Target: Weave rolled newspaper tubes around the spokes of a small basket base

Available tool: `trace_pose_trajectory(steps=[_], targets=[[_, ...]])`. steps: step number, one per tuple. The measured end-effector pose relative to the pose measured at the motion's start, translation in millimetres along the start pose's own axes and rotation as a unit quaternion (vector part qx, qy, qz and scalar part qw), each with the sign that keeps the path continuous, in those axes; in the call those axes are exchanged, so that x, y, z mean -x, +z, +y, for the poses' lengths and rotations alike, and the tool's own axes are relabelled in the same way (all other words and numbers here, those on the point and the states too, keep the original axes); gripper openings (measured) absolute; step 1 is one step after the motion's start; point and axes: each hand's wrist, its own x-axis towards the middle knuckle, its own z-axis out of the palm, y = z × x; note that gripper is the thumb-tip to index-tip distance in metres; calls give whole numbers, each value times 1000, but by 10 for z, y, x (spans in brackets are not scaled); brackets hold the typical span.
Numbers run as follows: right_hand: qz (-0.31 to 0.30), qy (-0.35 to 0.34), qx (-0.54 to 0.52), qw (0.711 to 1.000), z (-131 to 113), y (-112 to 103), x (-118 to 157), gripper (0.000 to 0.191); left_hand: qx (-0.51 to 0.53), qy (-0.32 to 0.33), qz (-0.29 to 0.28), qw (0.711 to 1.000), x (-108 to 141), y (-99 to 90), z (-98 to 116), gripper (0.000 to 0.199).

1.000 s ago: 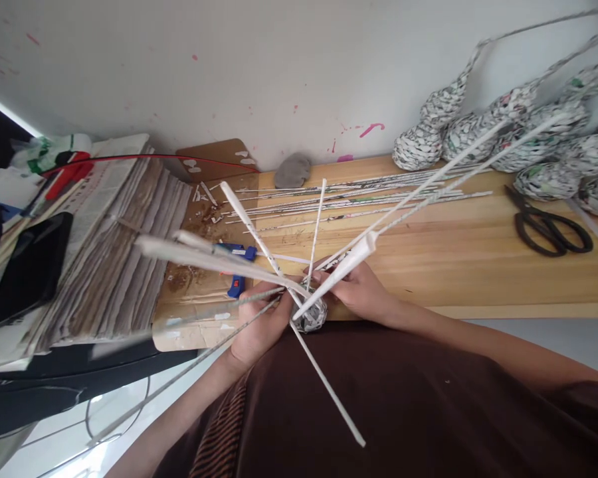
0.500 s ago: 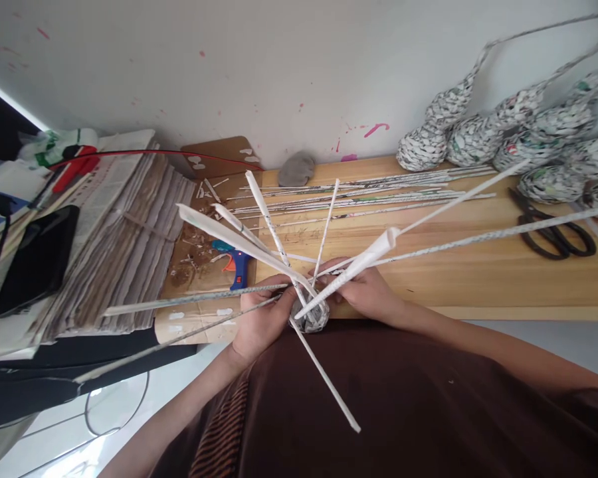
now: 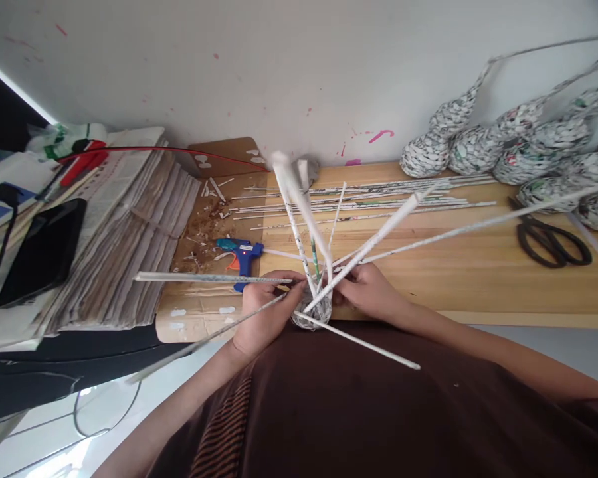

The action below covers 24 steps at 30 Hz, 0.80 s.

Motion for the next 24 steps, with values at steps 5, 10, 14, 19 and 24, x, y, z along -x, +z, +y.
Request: trace_pose_trajectory(steps=[5, 10, 14, 19, 24], targets=[[-17, -28, 89, 995, -69, -39, 20, 16, -44, 66, 28, 996, -24, -30, -8, 8], [-4, -70, 81, 994, -102, -37, 59, 15, -22, 82, 4, 996, -23, -61, 31, 7], [11, -87, 54, 995, -120, -6, 72, 26, -8, 66, 12, 998, -9, -52, 27, 7], [-9, -213, 251, 944, -158, -2, 50, 23, -32, 87, 11, 996, -26, -28, -42, 6], [2, -292, 441, 849, -249, -2, 17, 18, -38, 54, 18, 998, -12, -14, -58, 7]])
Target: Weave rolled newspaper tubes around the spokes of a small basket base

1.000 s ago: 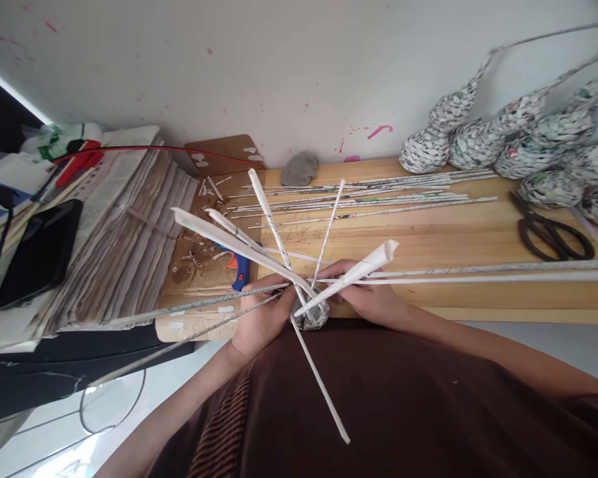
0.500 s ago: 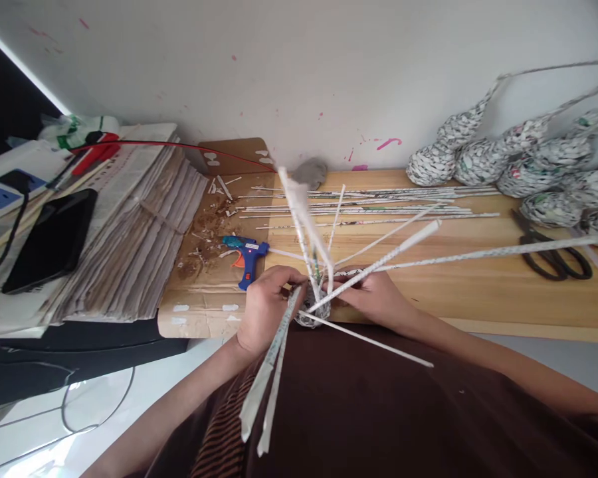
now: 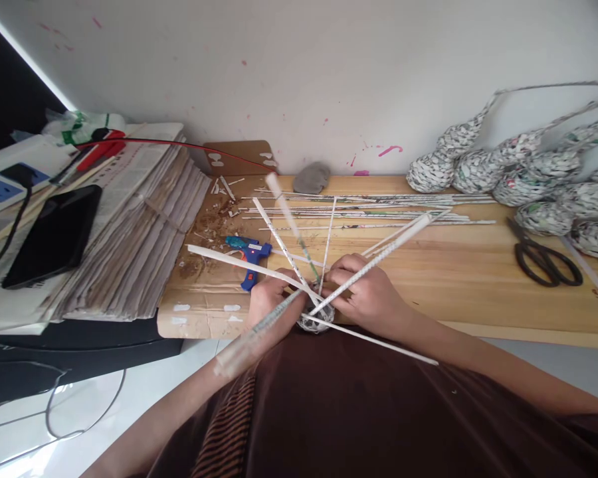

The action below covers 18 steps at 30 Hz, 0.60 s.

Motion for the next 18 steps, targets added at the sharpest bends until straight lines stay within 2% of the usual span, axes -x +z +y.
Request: trace_pose_trajectory(steps=[3, 5, 9, 13, 16, 18], targets=[[0, -48, 30, 998, -14, -14, -27, 21, -1, -10, -10, 1000, 25, 0, 0, 9], [6, -44, 31, 999, -6, -3, -27, 17, 4, -20, -16, 1000, 38, 5, -9, 9], [4, -5, 40, 999, 20, 42, -7, 17, 32, -44, -7, 999, 42, 9, -19, 6], [-23, 60, 10, 998, 9, 67, -27, 16, 37, -12, -20, 999, 30, -23, 19, 4], [-19, 114, -54, 992, -8, 104, -55, 19, 43, 0, -18, 999, 29, -34, 49, 3], [3, 155, -155, 976, -9, 159, -63, 20, 45, -20, -9, 999, 32, -20, 54, 5]])
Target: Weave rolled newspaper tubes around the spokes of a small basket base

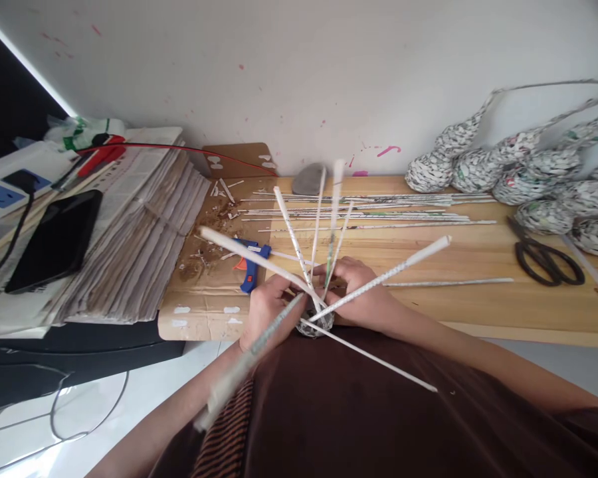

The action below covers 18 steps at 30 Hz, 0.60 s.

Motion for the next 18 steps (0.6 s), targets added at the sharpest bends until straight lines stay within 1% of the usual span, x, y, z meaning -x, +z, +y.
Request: trace_pose_trajectory(steps=[1, 3, 5, 7, 9, 12, 15, 18], targets=[[-3, 28, -71, 997, 13, 30, -3, 20, 2, -14, 3, 1000, 2, 11, -4, 7], [-28, 90, -210, 973, 39, 80, -7, 21, 4, -37, 5, 999, 5, 33, -20, 13], [-46, 121, -288, 949, 49, 96, -13, 23, 10, -46, 3, 999, 9, 48, -40, 15], [-34, 109, -302, 947, 28, 68, -20, 22, 26, -48, -1, 999, 15, 52, -58, 14], [-4, 73, -291, 954, -23, 5, -22, 20, 46, -43, -6, 998, 22, 48, -68, 14], [29, 20, -283, 958, -115, -102, -5, 24, 46, -20, -6, 999, 29, 34, -65, 14], [31, 2, -327, 945, -155, -167, 24, 33, 43, 1, -19, 999, 30, 19, -57, 13], [60, 21, -371, 927, -130, -179, 30, 40, 52, -5, -36, 998, 28, 8, -59, 14]])
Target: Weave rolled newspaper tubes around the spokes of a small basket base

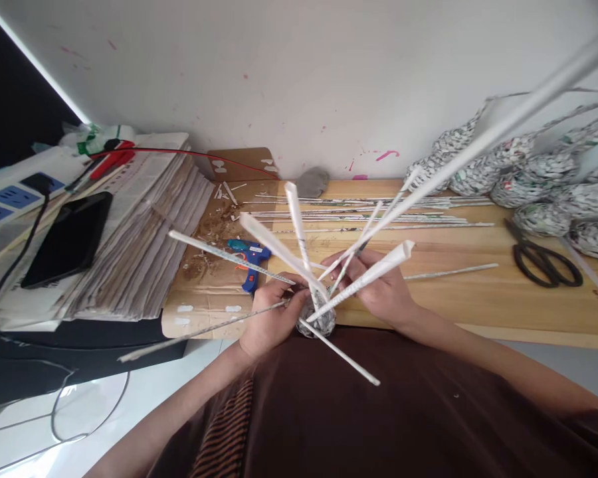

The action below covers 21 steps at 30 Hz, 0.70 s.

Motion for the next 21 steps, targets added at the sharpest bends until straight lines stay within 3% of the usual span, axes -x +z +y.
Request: trace_pose_trajectory(steps=[3, 5, 8, 11, 15, 18, 21], targets=[[39, 29, -23, 999, 26, -8, -28, 35, 7, 4, 0, 1000, -1, -8, 4, 14], [39, 69, -16, 997, 32, 3, -51, 29, 9, 26, -3, 1000, -2, -14, 15, 14], [15, 122, 5, 992, 43, 21, -65, 39, -1, 63, -8, 998, -3, -22, 27, 15], [-10, 103, 35, 994, 67, 4, -30, 40, -13, 77, 5, 997, -3, -21, 8, 17], [-40, 69, 114, 990, 66, -60, 84, 25, -29, 82, 26, 996, -3, -13, -41, 16], [-51, 112, 108, 986, 41, -69, 155, 18, -47, 91, 37, 994, -5, -23, -35, 16], [-39, 93, 76, 992, 20, -29, 169, 16, -68, 105, 19, 992, -6, -43, 15, 19]])
